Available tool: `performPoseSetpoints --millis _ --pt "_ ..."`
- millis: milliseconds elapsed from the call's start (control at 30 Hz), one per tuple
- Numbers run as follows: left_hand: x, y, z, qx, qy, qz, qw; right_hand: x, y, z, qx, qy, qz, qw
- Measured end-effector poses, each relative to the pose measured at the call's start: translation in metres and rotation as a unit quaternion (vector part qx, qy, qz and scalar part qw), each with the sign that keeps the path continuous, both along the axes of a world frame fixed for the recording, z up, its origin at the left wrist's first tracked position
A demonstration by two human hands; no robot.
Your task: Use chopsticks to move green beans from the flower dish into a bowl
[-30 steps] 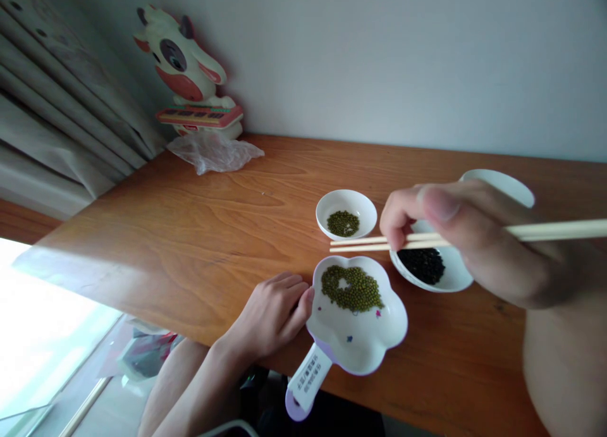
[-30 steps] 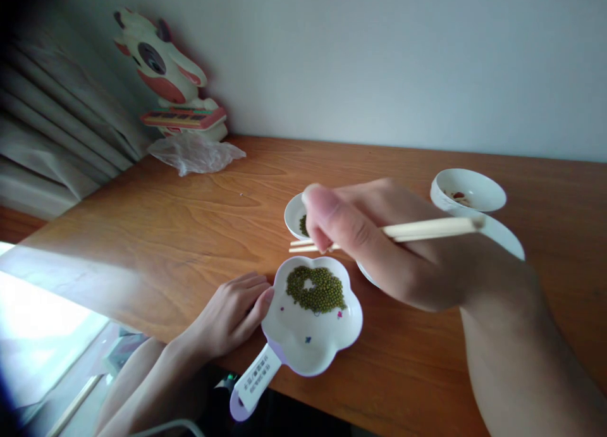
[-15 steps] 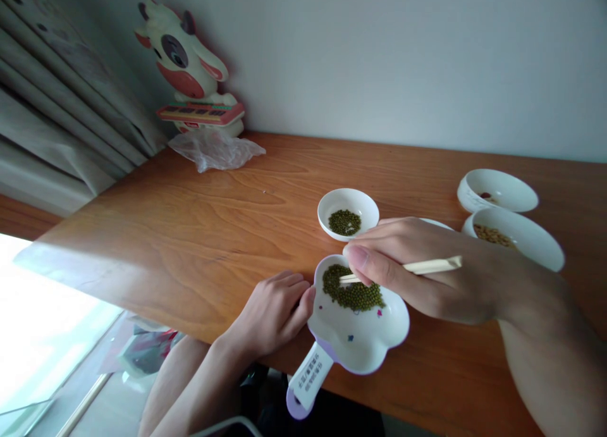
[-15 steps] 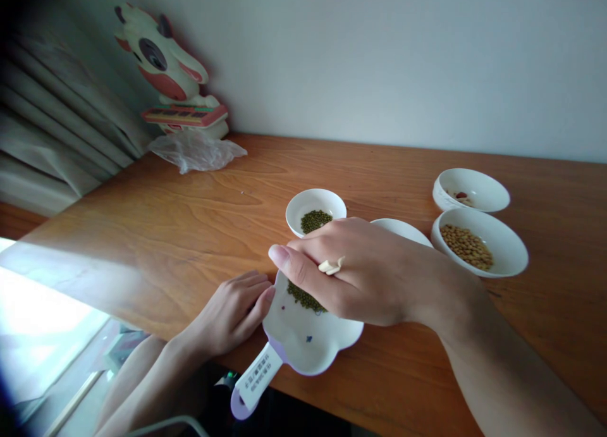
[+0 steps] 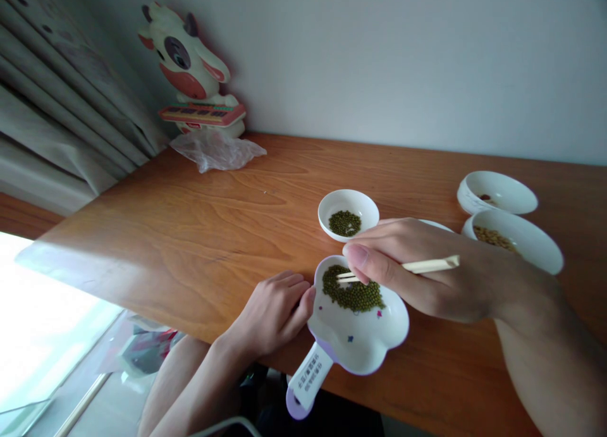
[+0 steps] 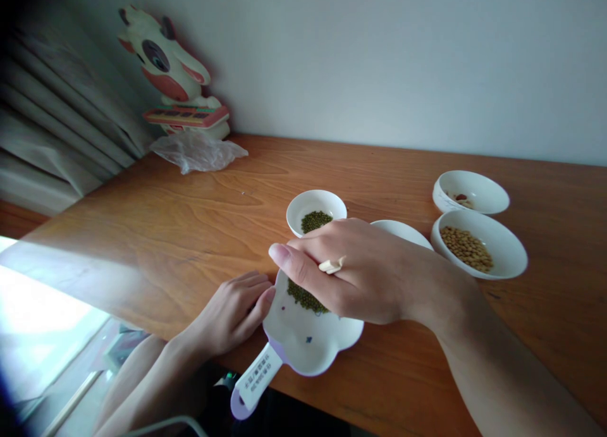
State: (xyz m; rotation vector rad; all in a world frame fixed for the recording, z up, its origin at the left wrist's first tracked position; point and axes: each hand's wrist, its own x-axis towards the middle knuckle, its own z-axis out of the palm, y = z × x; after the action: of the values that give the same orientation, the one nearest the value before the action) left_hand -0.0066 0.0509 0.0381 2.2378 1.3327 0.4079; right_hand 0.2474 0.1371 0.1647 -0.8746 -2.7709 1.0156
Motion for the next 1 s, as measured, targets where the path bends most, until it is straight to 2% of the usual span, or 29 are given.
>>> performPoseSetpoints --millis 400,600,1000 --pt "-0.0001 0.0008 -0.0007 0.015 0.004 -0.004 1.000 0.0059 0.0020 -0.0041 0.000 0.006 -0.030 1.000" --pt "0.0003 0.0003 0.0012 0.004 0.005 -0.005 1.000 0.0015 0.0013 -0.0025 -0.009 0.013 -0.002 1.000" --pt "0.0007 0.0003 0.0024 0.012 0.006 -0.004 1.000 -0.0008 0.0004 -0.0034 -0.008 0.005 0.003 1.000"
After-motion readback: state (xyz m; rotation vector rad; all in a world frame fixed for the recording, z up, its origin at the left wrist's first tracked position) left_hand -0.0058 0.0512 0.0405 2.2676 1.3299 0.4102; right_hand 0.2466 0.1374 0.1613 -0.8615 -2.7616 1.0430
